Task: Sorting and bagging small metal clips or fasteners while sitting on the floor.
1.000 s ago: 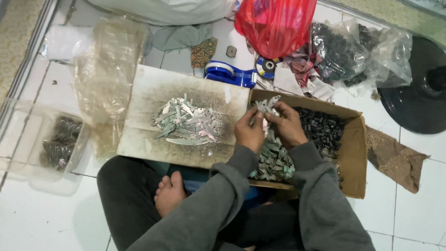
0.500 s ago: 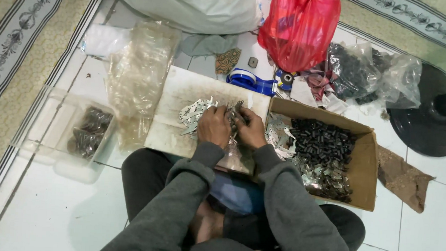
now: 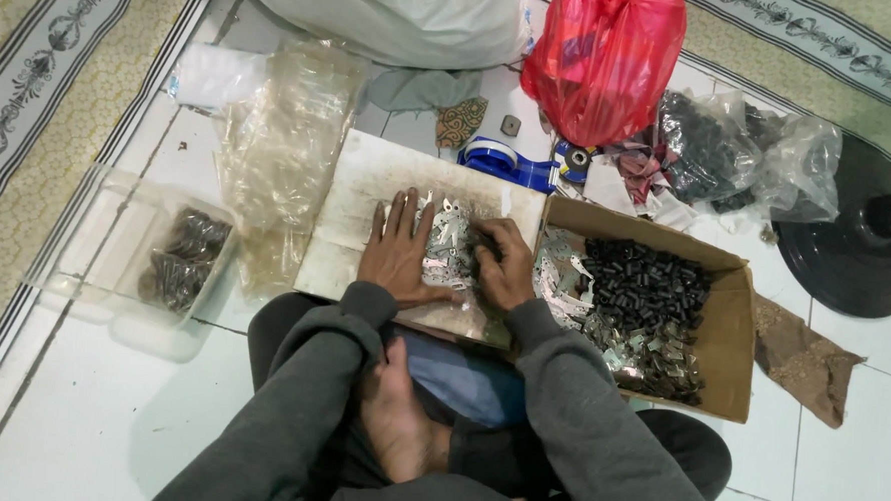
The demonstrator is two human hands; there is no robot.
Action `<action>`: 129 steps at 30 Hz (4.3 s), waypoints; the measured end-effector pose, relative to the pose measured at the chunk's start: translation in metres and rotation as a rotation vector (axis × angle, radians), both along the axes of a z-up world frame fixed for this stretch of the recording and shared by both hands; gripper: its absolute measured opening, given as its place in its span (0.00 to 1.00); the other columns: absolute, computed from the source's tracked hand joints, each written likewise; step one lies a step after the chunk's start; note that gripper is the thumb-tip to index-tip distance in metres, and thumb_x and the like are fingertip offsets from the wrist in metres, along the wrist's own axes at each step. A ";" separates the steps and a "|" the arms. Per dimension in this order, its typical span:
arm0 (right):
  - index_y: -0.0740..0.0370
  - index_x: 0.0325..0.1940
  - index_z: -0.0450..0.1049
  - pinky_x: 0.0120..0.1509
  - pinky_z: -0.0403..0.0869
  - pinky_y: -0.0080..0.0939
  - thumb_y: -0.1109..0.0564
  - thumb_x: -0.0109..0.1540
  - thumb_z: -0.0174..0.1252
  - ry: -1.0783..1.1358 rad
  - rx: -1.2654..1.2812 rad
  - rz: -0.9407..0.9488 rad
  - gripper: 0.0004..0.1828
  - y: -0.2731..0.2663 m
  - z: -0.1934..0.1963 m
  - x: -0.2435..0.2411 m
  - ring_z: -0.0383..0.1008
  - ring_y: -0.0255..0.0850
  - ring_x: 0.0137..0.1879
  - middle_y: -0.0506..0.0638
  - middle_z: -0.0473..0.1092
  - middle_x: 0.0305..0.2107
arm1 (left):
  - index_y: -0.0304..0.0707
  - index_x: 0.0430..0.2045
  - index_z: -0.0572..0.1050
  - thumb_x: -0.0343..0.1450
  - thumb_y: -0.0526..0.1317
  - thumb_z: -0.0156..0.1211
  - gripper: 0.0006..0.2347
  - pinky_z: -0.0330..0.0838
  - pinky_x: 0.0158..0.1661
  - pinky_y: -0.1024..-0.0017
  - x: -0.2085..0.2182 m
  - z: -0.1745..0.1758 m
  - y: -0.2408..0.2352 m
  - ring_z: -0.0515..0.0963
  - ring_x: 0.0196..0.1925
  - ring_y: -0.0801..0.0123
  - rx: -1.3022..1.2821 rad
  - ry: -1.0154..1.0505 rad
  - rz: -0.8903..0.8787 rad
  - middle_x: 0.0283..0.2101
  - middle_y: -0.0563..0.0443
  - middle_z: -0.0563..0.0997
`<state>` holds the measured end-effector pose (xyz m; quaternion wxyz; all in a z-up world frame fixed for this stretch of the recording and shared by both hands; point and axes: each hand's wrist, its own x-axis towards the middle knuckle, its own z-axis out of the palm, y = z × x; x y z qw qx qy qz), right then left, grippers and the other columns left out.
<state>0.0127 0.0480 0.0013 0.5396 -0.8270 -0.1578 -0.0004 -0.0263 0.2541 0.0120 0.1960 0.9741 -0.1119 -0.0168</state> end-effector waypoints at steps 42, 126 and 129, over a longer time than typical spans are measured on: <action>0.57 0.68 0.75 0.76 0.61 0.58 0.57 0.59 0.70 -0.499 -0.238 -0.261 0.32 -0.087 -0.033 0.024 0.62 0.62 0.74 0.61 0.70 0.61 | 0.30 0.75 0.47 0.39 0.82 0.68 0.73 0.38 0.75 0.41 0.005 -0.009 0.043 0.48 0.79 0.35 -0.039 -0.075 -0.033 0.77 0.27 0.51; 0.56 0.41 0.74 0.31 0.75 0.34 0.65 0.58 0.65 0.674 0.324 -0.078 0.10 0.073 0.095 0.061 0.73 0.34 0.28 0.43 0.70 0.26 | 0.30 0.26 0.77 0.60 0.26 0.75 0.10 0.72 0.24 0.77 -0.133 -0.005 0.071 0.78 0.25 0.71 -1.889 0.188 0.573 0.23 0.48 0.76; 0.60 0.47 0.76 0.30 0.77 0.34 0.65 0.57 0.68 0.607 0.412 -0.128 0.15 0.072 0.075 0.069 0.75 0.34 0.28 0.45 0.71 0.27 | 0.31 0.38 0.77 0.60 0.24 0.75 0.16 0.72 0.24 0.71 -0.145 -0.012 0.068 0.79 0.27 0.63 -1.901 0.222 0.677 0.28 0.44 0.76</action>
